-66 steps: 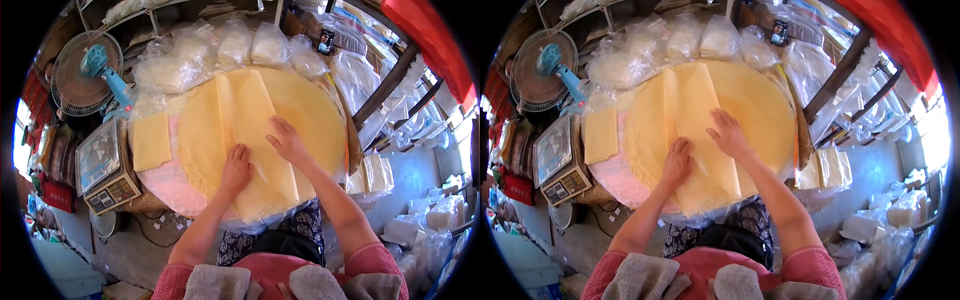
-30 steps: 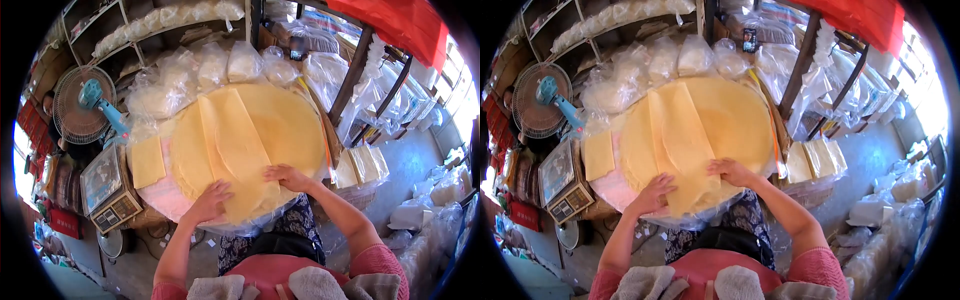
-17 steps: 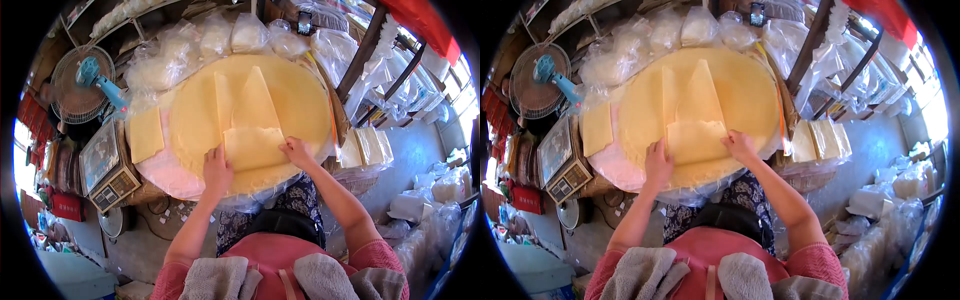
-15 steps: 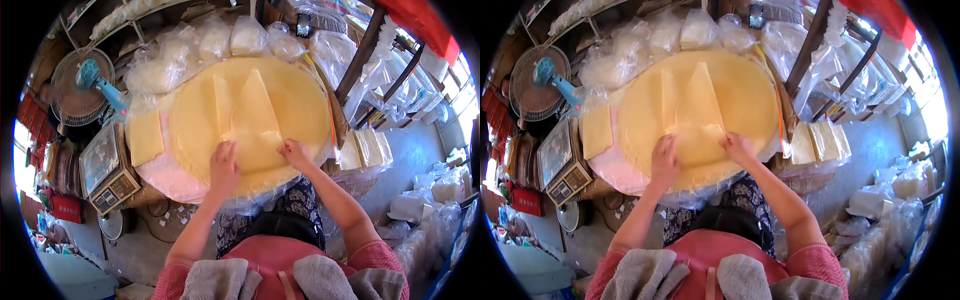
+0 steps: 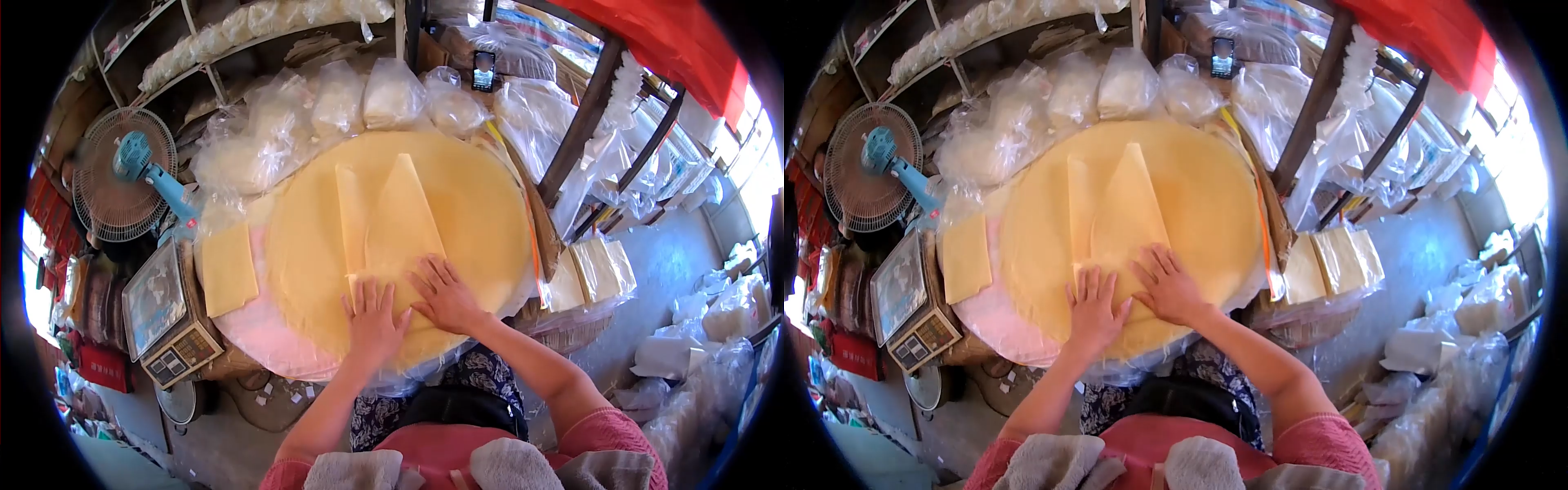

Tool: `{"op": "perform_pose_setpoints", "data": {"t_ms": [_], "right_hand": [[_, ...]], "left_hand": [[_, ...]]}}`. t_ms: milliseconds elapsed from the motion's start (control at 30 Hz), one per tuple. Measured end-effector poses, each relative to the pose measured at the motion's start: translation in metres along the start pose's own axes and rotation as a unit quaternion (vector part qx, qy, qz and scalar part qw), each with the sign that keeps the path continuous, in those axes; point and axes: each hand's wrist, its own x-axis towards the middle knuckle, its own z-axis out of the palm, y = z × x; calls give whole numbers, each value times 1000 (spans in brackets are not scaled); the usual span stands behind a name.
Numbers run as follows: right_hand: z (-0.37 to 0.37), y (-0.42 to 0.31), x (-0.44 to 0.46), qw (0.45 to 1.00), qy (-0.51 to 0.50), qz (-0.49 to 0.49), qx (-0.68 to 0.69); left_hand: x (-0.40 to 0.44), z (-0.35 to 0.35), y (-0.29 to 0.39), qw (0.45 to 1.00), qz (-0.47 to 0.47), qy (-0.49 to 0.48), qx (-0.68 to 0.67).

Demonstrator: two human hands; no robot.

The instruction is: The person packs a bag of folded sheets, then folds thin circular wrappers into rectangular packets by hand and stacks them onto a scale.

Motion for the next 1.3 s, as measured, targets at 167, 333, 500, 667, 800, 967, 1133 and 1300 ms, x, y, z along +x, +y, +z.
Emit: {"op": "perform_pose_setpoints", "data": {"t_ms": [167, 333, 500, 667, 800, 967, 1133, 1300], "right_hand": [[-4, -14, -8, 998, -39, 27, 29], [-22, 5, 1, 984, 17, 20, 177], [-33, 98, 95, 920, 118, 286, 240], [-20, 145, 155, 740, -45, 455, 493], [-14, 132, 167, 690, 39, 485, 536], [23, 140, 146, 730, 135, 377, 554], [19, 121, 108, 966, 149, 146, 151], [-26, 78, 108, 983, 135, 59, 110]], "left_hand": [[0, -1, -10, 999, 23, 13, -21], [24, -36, -34, 996, 26, -68, -59], [145, -12, -96, 979, -53, 126, -154], [235, -14, -112, 854, -305, -59, -417], [241, 20, -131, 816, -293, -52, -496], [195, 17, -116, 830, -196, 86, -515], [155, 23, -131, 965, 114, 173, -160], [132, -7, -92, 927, 72, 133, -343]]}}
